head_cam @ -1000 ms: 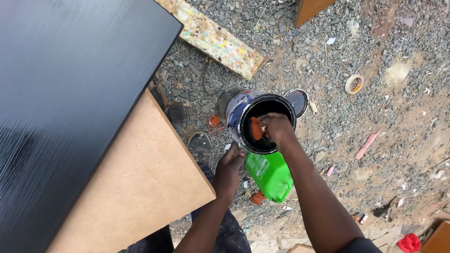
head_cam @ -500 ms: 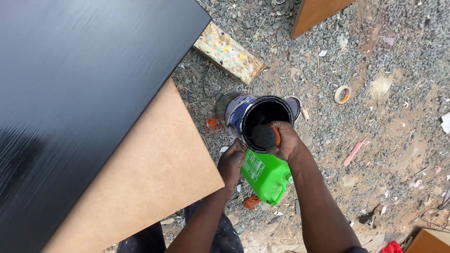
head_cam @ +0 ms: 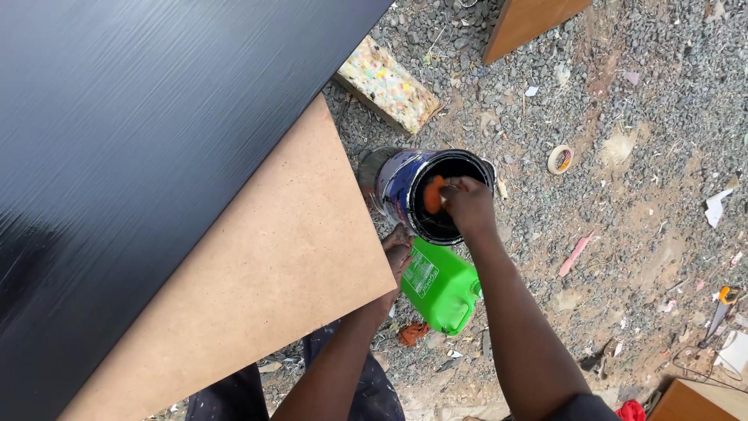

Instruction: The person sands a rectangular wooden plank with a sanding block, then uses a round brush to apply black paint from a can onto the plank's surface. The person repeatedly dips the brush into the paint can and coats the plank, then moves the plank to a different location to continue painting.

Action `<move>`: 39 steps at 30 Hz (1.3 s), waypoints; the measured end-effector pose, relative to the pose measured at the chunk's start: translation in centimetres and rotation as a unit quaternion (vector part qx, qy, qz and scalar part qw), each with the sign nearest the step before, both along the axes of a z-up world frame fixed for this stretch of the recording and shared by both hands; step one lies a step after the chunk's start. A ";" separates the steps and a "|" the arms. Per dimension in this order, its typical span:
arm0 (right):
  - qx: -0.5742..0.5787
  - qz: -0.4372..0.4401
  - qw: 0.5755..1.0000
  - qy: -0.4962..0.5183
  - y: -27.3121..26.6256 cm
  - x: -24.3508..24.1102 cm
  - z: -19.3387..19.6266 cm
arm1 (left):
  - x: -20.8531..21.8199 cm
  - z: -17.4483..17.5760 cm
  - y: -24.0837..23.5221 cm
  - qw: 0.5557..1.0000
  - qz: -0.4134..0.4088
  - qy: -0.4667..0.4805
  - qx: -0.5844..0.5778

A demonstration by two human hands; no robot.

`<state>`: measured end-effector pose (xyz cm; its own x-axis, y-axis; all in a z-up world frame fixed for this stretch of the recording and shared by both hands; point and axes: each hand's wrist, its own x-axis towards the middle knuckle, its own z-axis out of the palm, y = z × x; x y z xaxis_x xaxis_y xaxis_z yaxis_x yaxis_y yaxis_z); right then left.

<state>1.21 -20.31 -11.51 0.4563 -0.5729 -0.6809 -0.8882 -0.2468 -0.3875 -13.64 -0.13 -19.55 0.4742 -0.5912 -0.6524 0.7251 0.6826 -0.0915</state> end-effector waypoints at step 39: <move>-0.147 0.257 0.947 0.122 -2.7 0.7 -9.5 | 7.8 12.2 -1.3 0.946 -0.083 -0.046 0.309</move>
<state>1.89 -22.96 -21.00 0.5764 -0.4984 -0.6476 -0.6750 -0.7371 -0.0336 -5.87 -1.40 -7.38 0.4792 -0.1812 -0.8588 0.8126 0.4613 0.3561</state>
